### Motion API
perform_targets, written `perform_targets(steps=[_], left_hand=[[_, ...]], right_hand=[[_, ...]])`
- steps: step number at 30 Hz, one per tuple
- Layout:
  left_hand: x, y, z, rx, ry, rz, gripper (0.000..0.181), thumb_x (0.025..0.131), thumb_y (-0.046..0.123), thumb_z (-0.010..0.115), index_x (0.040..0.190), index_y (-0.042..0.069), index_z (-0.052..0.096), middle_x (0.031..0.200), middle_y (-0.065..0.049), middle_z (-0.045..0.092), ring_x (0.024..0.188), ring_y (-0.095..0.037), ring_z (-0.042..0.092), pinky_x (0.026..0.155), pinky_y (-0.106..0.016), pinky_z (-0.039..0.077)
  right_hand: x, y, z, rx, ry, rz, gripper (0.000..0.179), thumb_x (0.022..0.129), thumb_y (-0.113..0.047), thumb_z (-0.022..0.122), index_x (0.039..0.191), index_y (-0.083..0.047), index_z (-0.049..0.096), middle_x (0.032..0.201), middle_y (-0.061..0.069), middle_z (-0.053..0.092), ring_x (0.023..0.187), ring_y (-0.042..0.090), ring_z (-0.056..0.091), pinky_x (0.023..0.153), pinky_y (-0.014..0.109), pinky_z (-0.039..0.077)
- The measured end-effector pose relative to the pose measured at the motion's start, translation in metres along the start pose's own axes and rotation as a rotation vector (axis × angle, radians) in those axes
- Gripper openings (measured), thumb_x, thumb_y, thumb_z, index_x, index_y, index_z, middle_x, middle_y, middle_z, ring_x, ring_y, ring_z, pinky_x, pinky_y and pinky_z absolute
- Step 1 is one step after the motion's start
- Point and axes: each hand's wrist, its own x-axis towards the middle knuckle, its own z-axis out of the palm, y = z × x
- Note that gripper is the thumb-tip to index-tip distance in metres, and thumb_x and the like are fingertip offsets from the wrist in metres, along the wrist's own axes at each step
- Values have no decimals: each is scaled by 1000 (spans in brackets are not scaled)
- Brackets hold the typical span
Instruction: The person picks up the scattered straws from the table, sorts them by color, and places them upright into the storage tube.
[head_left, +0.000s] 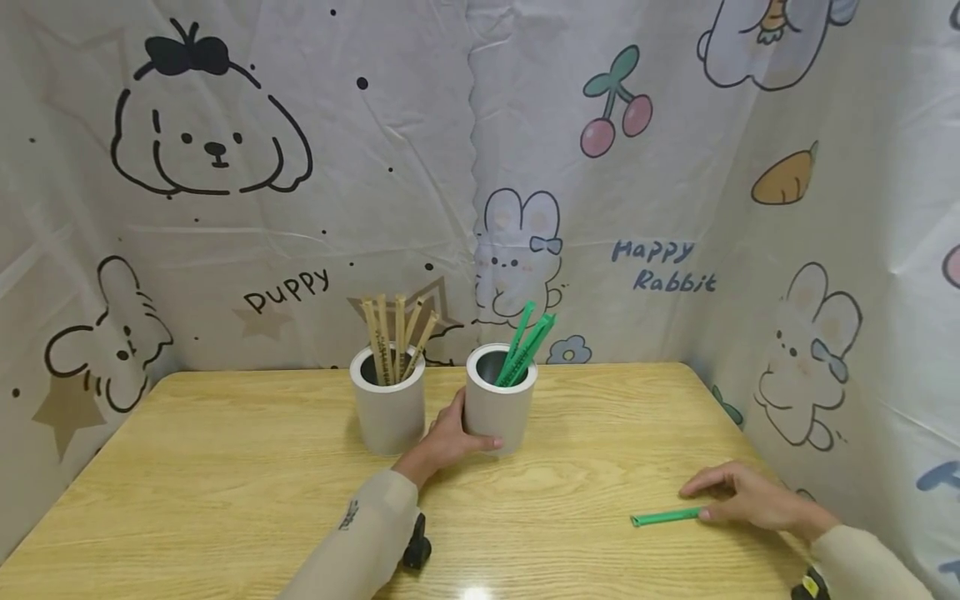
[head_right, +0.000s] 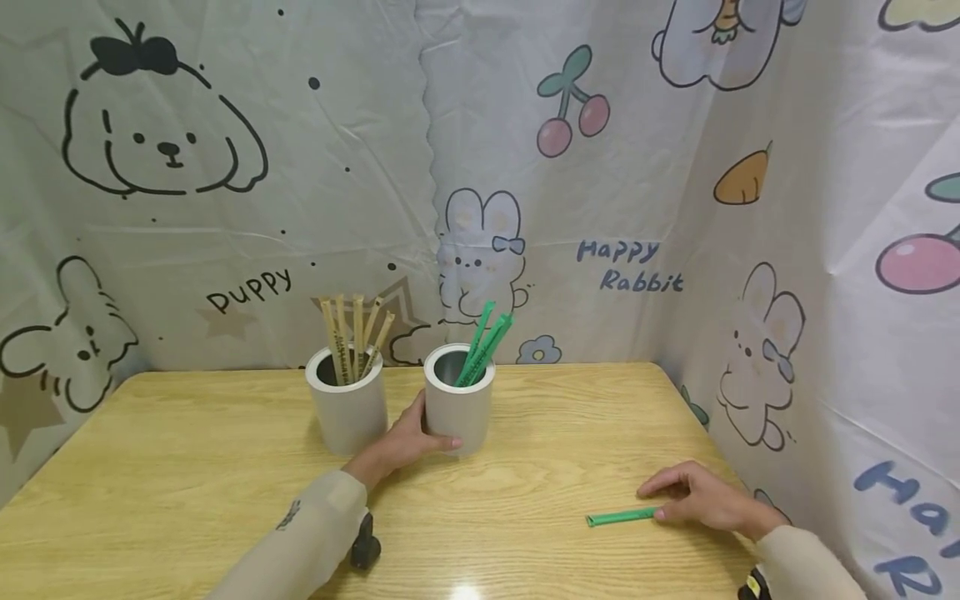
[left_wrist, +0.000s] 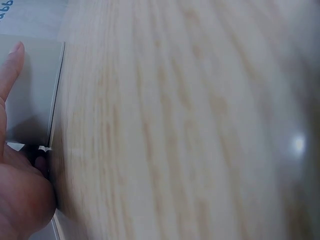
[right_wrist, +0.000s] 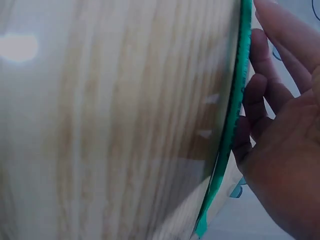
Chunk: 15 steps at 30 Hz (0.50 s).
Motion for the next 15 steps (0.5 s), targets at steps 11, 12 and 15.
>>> perform_targets(steps=[11, 12, 15], left_hand=[[-1, 0, -1, 8, 1, -2, 112, 74, 28, 92, 161, 15, 22, 160, -16, 41, 145, -39, 40, 121, -59, 31], [-1, 0, -1, 8, 0, 0, 112, 75, 28, 92, 161, 15, 22, 160, -16, 41, 145, -39, 40, 120, -59, 31], [0, 0, 0, 5, -1, 7, 111, 75, 27, 92, 161, 16, 22, 159, -16, 41, 145, -39, 41, 120, -58, 31]], right_hand=[[5, -6, 9, 9, 28, -74, 17, 91, -2, 70, 107, 1, 74, 103, 0, 71, 93, 4, 62, 79, 20, 51], [5, -6, 9, 9, 27, -71, 16, 91, -2, 70, 106, 1, 74, 101, 0, 71, 92, 4, 62, 77, 20, 51], [7, -5, 9, 14, 33, -60, 13, 91, -2, 70, 102, 2, 74, 98, -1, 71, 89, 5, 62, 75, 21, 51]])
